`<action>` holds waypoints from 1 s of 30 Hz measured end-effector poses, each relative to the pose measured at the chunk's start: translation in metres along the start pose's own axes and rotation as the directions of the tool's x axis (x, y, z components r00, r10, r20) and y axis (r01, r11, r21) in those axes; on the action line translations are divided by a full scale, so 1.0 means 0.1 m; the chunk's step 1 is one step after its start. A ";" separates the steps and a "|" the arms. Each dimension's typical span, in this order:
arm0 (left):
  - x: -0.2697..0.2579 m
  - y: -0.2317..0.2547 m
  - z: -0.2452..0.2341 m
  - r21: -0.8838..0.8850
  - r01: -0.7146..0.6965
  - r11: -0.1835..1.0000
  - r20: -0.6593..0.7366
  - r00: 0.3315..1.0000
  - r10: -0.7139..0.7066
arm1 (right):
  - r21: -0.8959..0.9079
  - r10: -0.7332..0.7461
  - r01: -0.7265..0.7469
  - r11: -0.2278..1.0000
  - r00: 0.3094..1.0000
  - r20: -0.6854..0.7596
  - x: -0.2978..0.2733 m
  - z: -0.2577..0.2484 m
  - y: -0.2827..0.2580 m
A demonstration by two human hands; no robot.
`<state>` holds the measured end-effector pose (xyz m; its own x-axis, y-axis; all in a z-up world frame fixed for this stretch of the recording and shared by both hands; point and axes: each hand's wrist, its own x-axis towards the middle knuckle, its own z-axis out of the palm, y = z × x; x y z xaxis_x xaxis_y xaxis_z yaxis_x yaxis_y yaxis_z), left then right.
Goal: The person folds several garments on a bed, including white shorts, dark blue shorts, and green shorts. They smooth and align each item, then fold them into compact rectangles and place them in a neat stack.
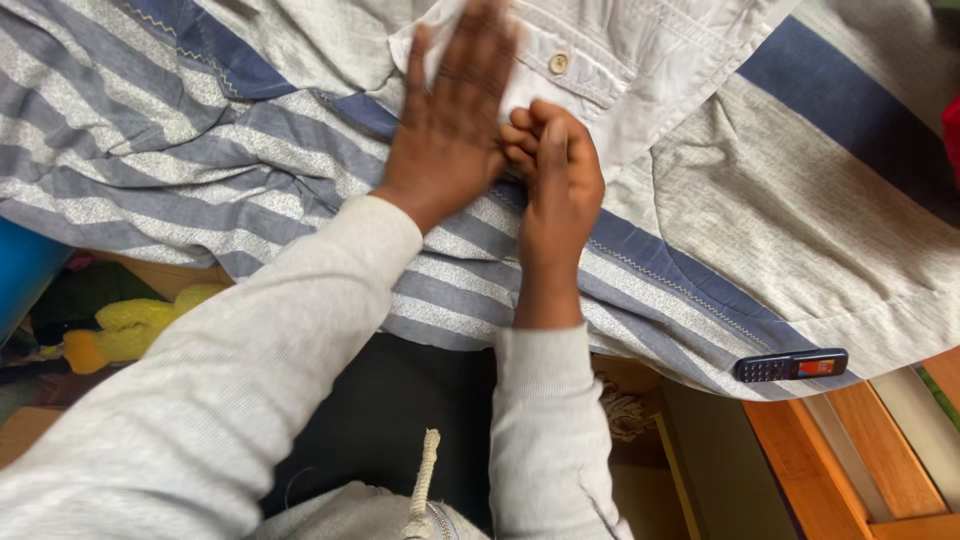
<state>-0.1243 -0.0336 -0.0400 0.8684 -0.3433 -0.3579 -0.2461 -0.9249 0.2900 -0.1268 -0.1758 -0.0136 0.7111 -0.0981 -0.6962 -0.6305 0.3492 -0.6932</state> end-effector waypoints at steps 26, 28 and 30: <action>0.86 0.14 0.02 -0.044 0.507 0.861 0.535 0.740 -0.409 | -0.669 -0.400 0.615 -0.417 0.537 0.743 1.70 0.00 -0.41; 0.96 0.15 -0.06 -0.008 0.548 0.837 0.617 0.661 -0.427 | -0.830 -0.489 0.440 -0.343 0.670 0.558 1.76 0.09 -0.34; 1.07 0.16 -0.12 0.036 0.570 0.821 0.664 0.600 -0.445 | -0.923 -0.535 0.297 -0.244 0.752 0.384 1.79 0.19 -0.31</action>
<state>-0.0304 -0.0833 -0.0624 0.3447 0.0971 -0.9337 0.2773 -0.9608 0.0025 0.0255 -0.1868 -0.1132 0.9920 0.0970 -0.0809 0.0782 -0.9746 -0.2098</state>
